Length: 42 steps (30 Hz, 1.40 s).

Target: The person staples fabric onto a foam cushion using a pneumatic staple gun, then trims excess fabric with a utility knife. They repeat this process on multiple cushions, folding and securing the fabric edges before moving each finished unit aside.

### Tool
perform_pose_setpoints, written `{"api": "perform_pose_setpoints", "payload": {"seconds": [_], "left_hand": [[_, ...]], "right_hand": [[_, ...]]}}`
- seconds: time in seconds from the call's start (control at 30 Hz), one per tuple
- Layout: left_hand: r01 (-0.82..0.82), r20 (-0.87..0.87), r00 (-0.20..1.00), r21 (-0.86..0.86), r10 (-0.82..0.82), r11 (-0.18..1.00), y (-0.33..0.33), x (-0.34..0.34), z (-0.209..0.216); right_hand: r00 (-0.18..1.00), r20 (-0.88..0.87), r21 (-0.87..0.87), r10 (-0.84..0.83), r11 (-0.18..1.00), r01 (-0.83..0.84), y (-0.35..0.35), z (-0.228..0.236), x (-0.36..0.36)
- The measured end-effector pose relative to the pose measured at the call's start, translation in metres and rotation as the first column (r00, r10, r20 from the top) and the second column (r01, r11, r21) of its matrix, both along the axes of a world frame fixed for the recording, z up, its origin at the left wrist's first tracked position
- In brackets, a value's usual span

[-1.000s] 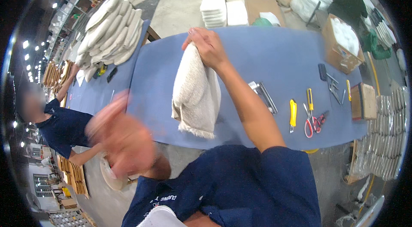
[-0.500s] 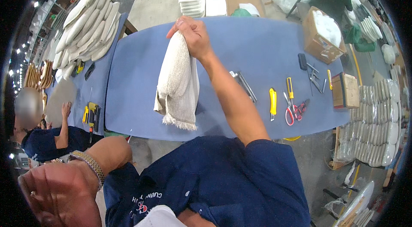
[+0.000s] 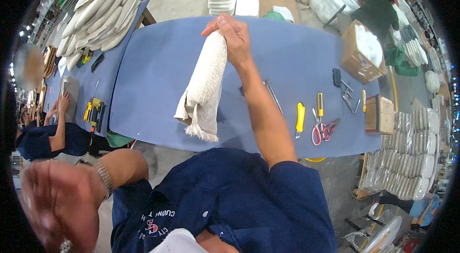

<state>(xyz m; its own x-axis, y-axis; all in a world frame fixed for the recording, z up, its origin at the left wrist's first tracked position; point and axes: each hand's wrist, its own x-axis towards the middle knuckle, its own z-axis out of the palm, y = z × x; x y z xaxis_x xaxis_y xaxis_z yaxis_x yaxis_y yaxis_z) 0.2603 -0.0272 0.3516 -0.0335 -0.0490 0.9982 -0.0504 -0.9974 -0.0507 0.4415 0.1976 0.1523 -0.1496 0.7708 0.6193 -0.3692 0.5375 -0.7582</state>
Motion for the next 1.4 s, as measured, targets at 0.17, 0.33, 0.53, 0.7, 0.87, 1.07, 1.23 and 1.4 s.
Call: {"api": "perform_pose_setpoints", "payload": {"seconds": [0.17,0.33,0.53,0.7,0.87,1.07,1.23,1.4], "left_hand": [[-0.506,-0.460,0.840,-0.476,0.287,0.719,0.054,0.021,-0.079],[-0.680,-0.602,0.722,-0.525,0.342,0.512,0.079,0.068,-0.160],[-0.732,-0.488,0.681,-0.478,0.546,0.486,0.103,0.059,-0.179],[-0.671,-0.385,0.733,-0.545,0.561,0.503,0.104,0.021,-0.187],[-0.621,-0.387,0.754,-0.684,0.531,0.384,0.099,-0.001,-0.190],[-0.629,-0.376,0.755,-0.647,0.538,0.431,0.118,-0.005,-0.188],[-0.695,-0.381,0.699,-0.561,0.605,0.450,0.137,0.009,-0.191],[-0.635,-0.359,0.748,-0.632,0.558,0.444,0.154,0.015,-0.191]], "right_hand": [[0.999,-0.026,0.000,-0.033,0.999,0.033,-0.001,-0.007,0.008],[0.997,-0.020,0.044,-0.078,0.996,0.079,0.002,-0.005,0.000],[0.992,0.110,-0.125,-0.058,0.989,0.072,0.014,0.005,-0.012],[0.999,0.044,-0.096,-0.014,0.995,0.018,0.024,0.000,-0.052],[0.987,0.132,-0.131,0.087,0.989,-0.070,0.038,0.003,-0.072],[0.834,0.549,0.026,0.065,0.995,-0.095,0.055,0.033,-0.062],[0.816,0.567,0.258,-0.114,0.965,-0.044,0.057,0.032,-0.052],[0.815,0.500,0.456,-0.293,0.889,0.040,0.048,0.031,-0.053]]}}
